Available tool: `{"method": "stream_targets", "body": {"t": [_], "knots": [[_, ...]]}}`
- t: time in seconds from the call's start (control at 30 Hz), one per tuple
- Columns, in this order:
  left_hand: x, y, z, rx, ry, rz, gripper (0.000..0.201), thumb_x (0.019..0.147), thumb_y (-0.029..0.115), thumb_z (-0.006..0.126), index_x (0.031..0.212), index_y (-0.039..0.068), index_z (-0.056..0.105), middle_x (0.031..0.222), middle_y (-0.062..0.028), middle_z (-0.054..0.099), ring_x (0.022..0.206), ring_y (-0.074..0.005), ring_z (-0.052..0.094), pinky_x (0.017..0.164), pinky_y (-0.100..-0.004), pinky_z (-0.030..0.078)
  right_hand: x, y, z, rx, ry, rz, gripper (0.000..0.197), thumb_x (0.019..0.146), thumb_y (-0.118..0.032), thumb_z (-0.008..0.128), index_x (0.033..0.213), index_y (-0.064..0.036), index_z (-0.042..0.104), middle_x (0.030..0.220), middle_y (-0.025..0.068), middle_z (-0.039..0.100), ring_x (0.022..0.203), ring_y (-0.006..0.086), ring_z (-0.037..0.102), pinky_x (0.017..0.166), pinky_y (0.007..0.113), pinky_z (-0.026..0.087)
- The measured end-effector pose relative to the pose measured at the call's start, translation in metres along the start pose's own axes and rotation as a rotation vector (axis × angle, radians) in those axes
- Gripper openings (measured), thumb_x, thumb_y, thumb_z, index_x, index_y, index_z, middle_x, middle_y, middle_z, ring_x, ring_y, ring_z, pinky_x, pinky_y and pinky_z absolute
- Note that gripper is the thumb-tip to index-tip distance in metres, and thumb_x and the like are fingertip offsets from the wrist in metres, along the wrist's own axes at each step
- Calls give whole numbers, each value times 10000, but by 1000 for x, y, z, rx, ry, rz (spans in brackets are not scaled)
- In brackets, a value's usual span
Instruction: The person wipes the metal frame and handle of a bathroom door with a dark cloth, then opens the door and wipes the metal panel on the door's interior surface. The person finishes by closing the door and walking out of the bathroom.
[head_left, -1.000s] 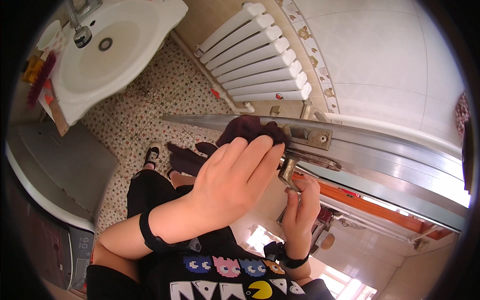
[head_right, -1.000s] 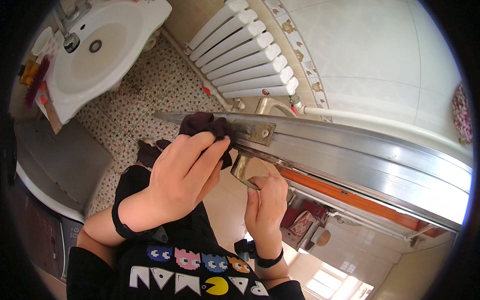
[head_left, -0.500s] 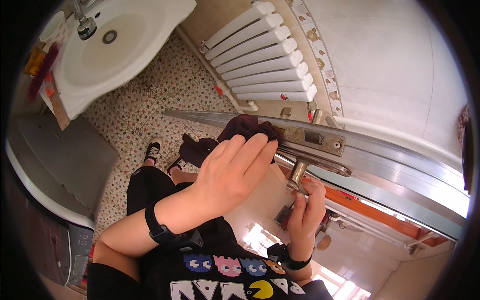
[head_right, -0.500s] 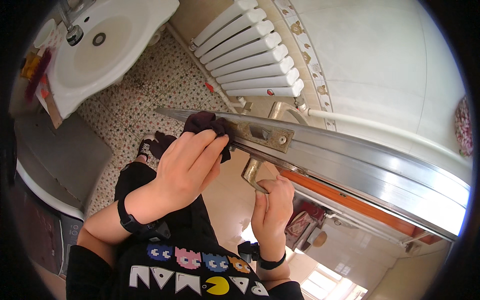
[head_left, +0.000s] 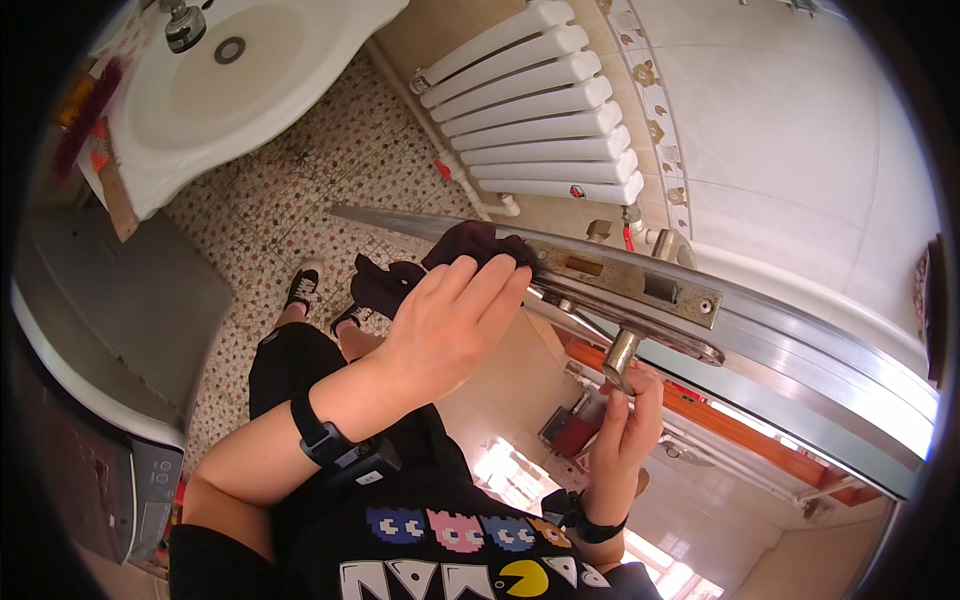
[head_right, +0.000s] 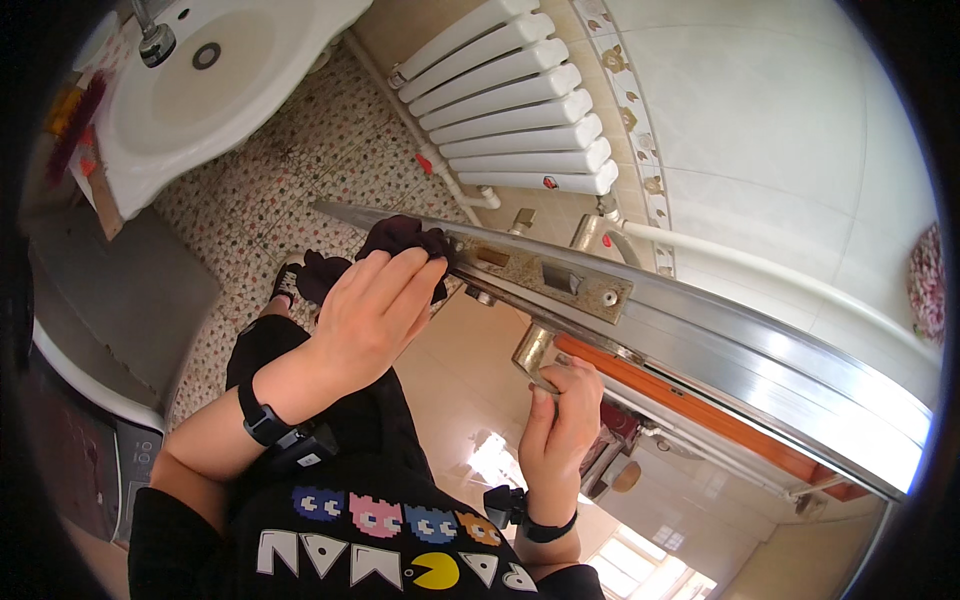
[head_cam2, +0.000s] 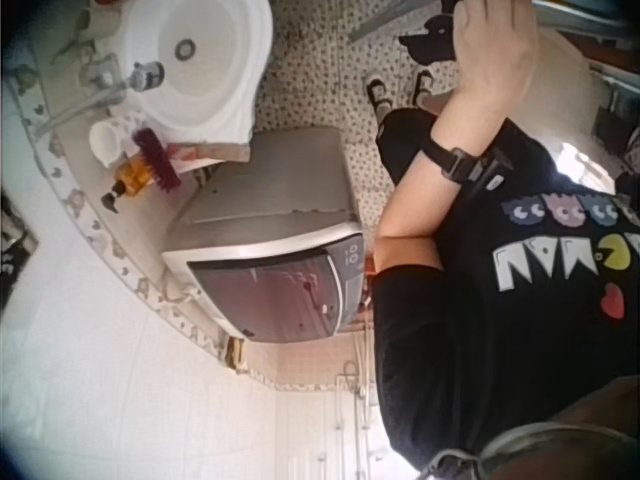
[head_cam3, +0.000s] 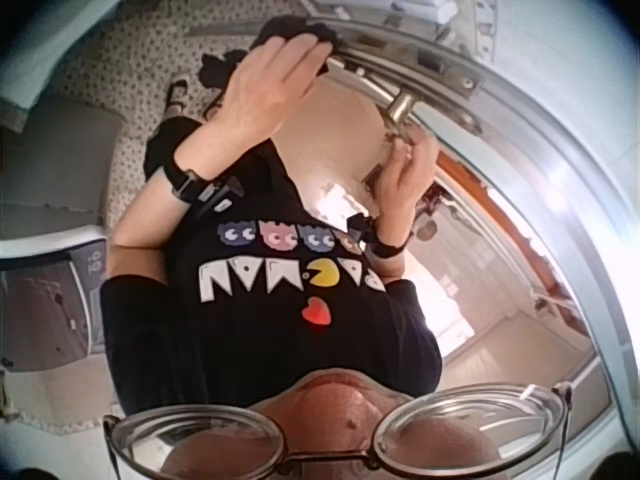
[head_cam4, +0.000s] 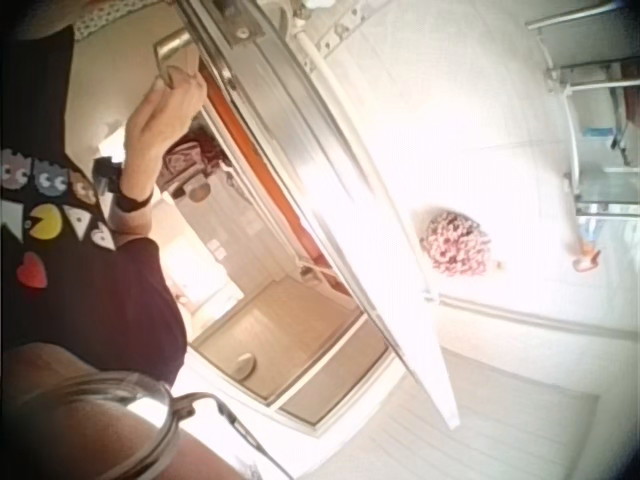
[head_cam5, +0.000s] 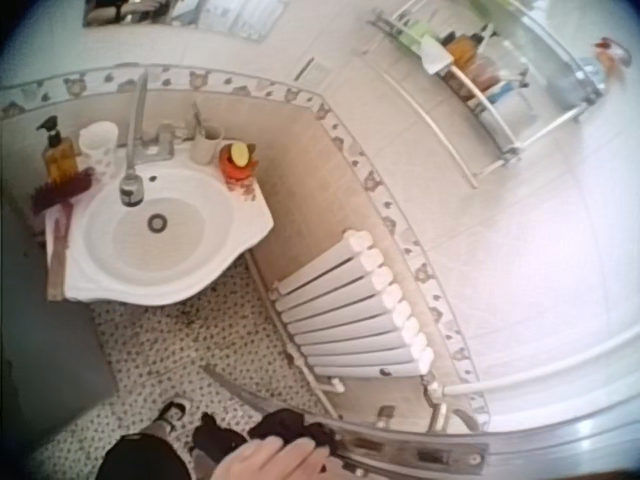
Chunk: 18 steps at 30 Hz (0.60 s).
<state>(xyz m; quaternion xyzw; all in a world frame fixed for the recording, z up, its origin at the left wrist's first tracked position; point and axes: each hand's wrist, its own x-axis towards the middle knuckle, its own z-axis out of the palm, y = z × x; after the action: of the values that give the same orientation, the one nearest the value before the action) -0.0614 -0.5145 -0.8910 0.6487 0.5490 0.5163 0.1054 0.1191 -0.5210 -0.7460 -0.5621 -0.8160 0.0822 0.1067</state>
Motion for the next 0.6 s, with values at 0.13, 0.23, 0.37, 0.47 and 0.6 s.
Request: {"method": "stream_targets", "body": {"t": [0.13,0.23,0.37,0.47,0.6], "knots": [[-14,-12,5,73,-114,-69,444,705,100,601,1125,-41,577,1035,-92,523,841,-213,512,680,-293,437,-2,1,-2,-9,-18,-20,78,850,-29,553,919,4,569,859,157,571,903,375,545,963,462,416],[-24,-33,7,30,-247,-264,376,756,34,652,1123,-16,589,1063,-128,561,893,-300,558,767,-374,488,-6,0,-3,6,-34,36,78,853,-42,544,912,3,569,849,154,566,895,375,545,958,462,416],[-26,-58,-2,-294,-263,-657,281,822,7,615,1102,15,596,1031,-135,563,961,-310,566,840,-351,474,-10,2,-1,-36,-8,-17,90,858,-71,538,896,4,569,825,152,557,884,372,540,946,462,416],[-16,-54,-6,-639,5,-586,239,833,-14,600,1071,15,597,1019,-132,562,970,-289,574,860,-324,458,-13,3,0,36,8,36,107,865,-92,537,883,9,566,815,153,554,895,378,534,936,457,416],[-6,-21,0,-563,-57,-397,285,817,-27,630,1097,26,621,1086,-144,558,933,-313,580,832,-339,478,-13,2,-2,20,-6,59,118,887,-100,517,895,12,554,801,147,543,875,361,525,956,454,404]]}}
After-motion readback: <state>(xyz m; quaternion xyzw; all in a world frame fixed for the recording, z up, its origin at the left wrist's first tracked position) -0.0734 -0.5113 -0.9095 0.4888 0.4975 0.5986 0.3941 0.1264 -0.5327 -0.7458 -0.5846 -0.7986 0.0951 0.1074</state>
